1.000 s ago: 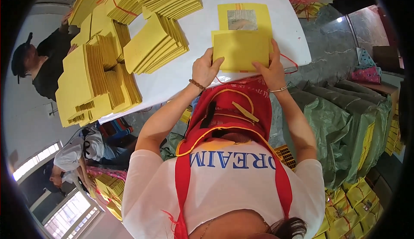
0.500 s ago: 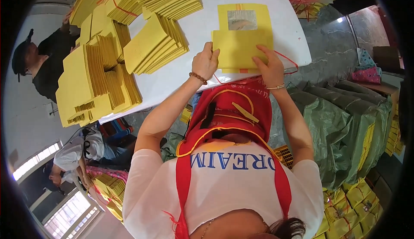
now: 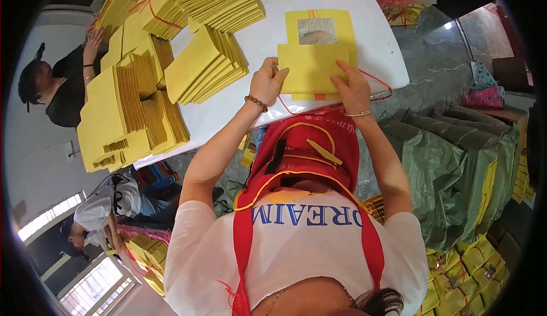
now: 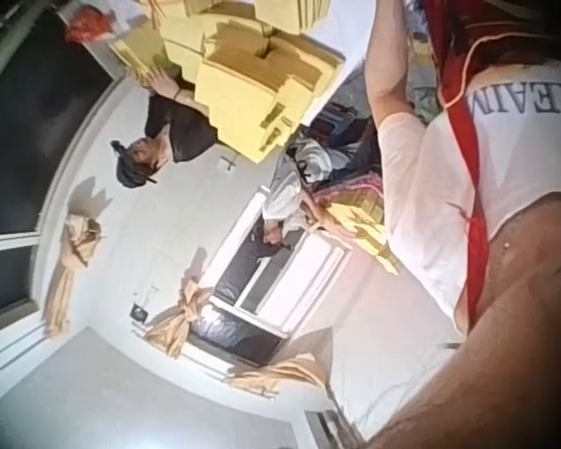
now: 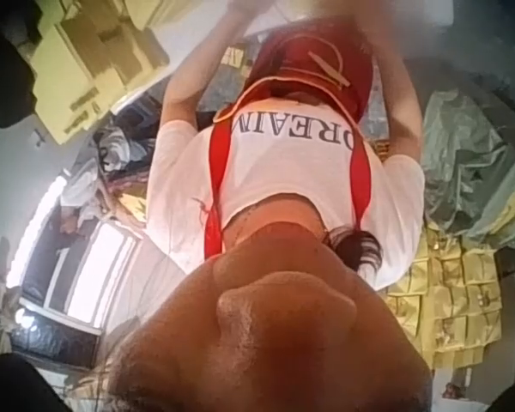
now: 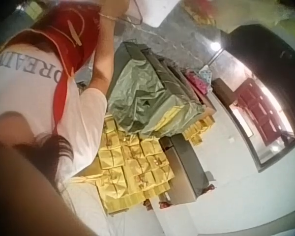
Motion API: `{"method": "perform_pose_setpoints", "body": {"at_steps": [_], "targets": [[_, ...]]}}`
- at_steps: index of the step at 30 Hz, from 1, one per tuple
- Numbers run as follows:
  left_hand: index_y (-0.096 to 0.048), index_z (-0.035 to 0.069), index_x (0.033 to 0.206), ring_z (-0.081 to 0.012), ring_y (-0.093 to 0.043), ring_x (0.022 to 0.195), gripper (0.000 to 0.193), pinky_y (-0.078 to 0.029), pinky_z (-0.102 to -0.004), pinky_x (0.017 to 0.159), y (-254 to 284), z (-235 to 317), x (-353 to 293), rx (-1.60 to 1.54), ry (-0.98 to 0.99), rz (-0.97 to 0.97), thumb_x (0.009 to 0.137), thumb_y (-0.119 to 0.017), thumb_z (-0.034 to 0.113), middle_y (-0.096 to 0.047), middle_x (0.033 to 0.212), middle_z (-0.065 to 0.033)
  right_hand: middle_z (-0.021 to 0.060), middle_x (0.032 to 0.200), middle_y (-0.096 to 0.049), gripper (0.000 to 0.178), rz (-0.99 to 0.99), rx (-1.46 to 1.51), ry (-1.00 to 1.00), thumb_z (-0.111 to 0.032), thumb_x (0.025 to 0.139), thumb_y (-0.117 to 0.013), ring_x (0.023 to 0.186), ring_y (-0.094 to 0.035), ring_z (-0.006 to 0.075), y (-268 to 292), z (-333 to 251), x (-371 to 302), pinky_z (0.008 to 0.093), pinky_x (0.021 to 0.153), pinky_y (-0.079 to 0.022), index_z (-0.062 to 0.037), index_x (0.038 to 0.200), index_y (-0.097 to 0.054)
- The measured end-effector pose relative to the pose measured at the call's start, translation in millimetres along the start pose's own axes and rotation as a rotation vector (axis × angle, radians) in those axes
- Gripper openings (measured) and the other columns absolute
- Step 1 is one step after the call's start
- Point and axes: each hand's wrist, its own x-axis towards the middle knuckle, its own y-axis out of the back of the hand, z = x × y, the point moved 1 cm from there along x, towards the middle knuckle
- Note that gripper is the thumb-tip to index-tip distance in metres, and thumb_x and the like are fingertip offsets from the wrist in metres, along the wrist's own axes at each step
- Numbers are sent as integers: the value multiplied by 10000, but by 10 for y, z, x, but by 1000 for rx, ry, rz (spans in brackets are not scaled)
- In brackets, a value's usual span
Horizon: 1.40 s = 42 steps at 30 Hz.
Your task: Folding yellow paper sheets with a silver foil center.
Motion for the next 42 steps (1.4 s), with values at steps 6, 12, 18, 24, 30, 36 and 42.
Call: {"method": "perform_pose_setpoints", "body": {"at_steps": [6,12,18,24,30,36,42], "targets": [[-522,30,1116,-343,-463,1097,368,-372,-433,885,-46,477,-101,384,-639,318,771,-611,120,-519,1151,-164,132,994,-610,380,-9,-33,-20,-168,778,-648,886,-600,307,32,-60,4,371,753,-473,-96,1147,-593],[-493,38,1236,-334,-420,1192,487,-351,-433,958,-519,518,83,621,-891,104,833,-607,287,-467,1276,-170,120,1002,-602,385,10,-39,3,-182,782,-633,867,-598,322,-13,-12,-11,402,735,-480,-123,1160,-583],[-462,48,1287,-326,-353,1256,577,-274,-460,1016,-606,349,145,746,-858,30,843,-561,403,-404,1349,-167,128,1012,-595,378,-12,-62,-20,-140,790,-605,867,-593,336,25,-81,-21,408,727,-476,-116,1167,-574],[-419,71,1327,-319,-321,1280,646,-245,-475,1035,-623,333,128,829,-811,-11,814,-583,427,-363,1386,-158,106,1148,-559,360,96,-62,81,-138,814,-585,977,-575,278,106,-39,-77,419,820,-435,-120,1172,-566],[-413,72,1337,-331,-283,1309,630,-205,-494,1060,-630,308,148,942,-821,-20,801,-574,360,-359,1390,-162,153,1358,-414,452,-11,-350,529,-255,837,-587,1236,-414,311,-17,-265,-331,478,1024,-262,-97,1253,-505],[-446,55,1299,-317,-321,1291,543,-227,-465,1057,-559,324,192,588,-768,-77,781,-588,142,-398,1370,-150,194,1426,-310,549,-89,-343,426,-405,831,-562,1323,-285,357,-286,-57,-416,471,1086,-175,-189,1323,-453],[-458,28,1270,-326,-397,1235,437,-288,-418,1017,-378,276,219,-13,-625,-48,845,-532,96,-475,1290,-167,216,1428,-295,561,-132,-487,394,-450,826,-543,1334,-261,360,-297,-170,-407,471,1091,-155,-201,1321,-458]]}}
